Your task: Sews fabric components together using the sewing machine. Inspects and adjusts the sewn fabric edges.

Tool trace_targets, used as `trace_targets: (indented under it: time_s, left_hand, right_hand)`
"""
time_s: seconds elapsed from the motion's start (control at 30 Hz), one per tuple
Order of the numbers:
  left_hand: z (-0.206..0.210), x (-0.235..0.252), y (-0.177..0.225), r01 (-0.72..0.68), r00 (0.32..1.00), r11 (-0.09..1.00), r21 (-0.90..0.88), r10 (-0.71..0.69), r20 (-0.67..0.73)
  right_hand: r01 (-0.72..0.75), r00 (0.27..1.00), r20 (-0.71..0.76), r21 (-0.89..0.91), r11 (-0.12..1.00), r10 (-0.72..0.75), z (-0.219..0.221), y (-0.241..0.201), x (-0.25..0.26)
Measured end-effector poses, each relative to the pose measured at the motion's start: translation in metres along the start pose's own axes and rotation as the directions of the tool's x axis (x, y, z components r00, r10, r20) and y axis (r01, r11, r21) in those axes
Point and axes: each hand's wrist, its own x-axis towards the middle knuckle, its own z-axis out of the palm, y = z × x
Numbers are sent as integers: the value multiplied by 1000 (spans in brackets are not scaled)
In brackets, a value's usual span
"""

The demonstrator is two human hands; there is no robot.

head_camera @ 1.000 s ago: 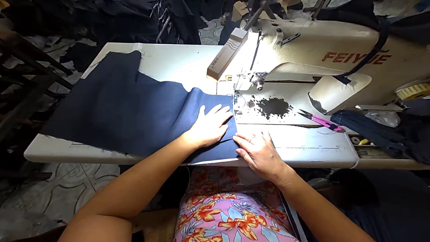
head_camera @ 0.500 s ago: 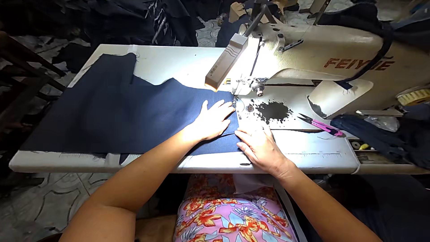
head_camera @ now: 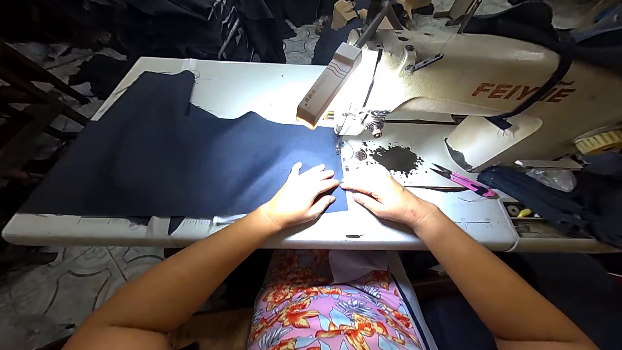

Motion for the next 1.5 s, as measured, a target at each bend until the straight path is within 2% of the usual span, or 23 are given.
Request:
trace_targets:
  time_s: [0.13, 0.27, 0.4, 0.63, 0.73, 0.87, 0.93, 1.03, 1.1, 1.2, 1.3, 1.37, 1.5]
  left_hand:
    - [-2, 14, -23, 3, 1000, 999, -37, -2, 25]
    - [-11, 39, -42, 35, 995, 998, -50, -31, 92]
    - [-12, 60, -65, 9, 998, 999, -38, -7, 66]
    - [-12, 91, -100, -27, 1000, 1000, 10, 27, 11]
    - [-14, 98, -111, -81, 997, 997, 18, 81, -9]
    - [-25, 107, -113, -163, 986, 986, -24, 163, 20]
    - [-36, 111, -106, -133, 985, 991, -30, 136, 105]
    - [-48, 119, -104, -105, 971, 994, -12, 106, 212]
    - [-53, 122, -101, -69, 965, 998, -12, 70, 255]
    - [-57, 121, -100, -38, 959, 999, -23, 43, 281]
    - [-55, 112, -102, -1, 955, 1000, 23, -6, 298]
    - [-56, 101, -94, 56, 940, 994, 92, -83, 330]
    - [-63, 71, -53, 175, 913, 956, 235, -247, 324]
  right_hand:
    - [-7, 1000, 23, -15, 1000, 8, -3, 11, 13]
    - [-46, 998, -34, -25, 999, 45, 2, 23, 24]
    - [-91, 991, -109, -163, 982, 74, 7, 17, 27]
    - [-205, 979, -55, -298, 932, 198, 8, 12, 29]
    - [-138, 990, -71, -287, 948, 122, 11, 4, 28]
    - [22, 1000, -16, -93, 995, -23, 33, -17, 44]
    - [58, 998, 6, -46, 997, -57, 49, -28, 64]
    - [54, 998, -38, -87, 995, -58, 63, -40, 108]
    - [-11, 997, -73, -99, 995, 4, 72, -43, 134]
    - [-154, 988, -8, -88, 984, 154, 84, -48, 150]
    - [-122, 992, 15, -95, 988, 124, 85, -57, 140]
    - [-37, 999, -3, -99, 994, 37, 77, -65, 119]
    - [77, 994, 75, -51, 996, -73, 43, -73, 62]
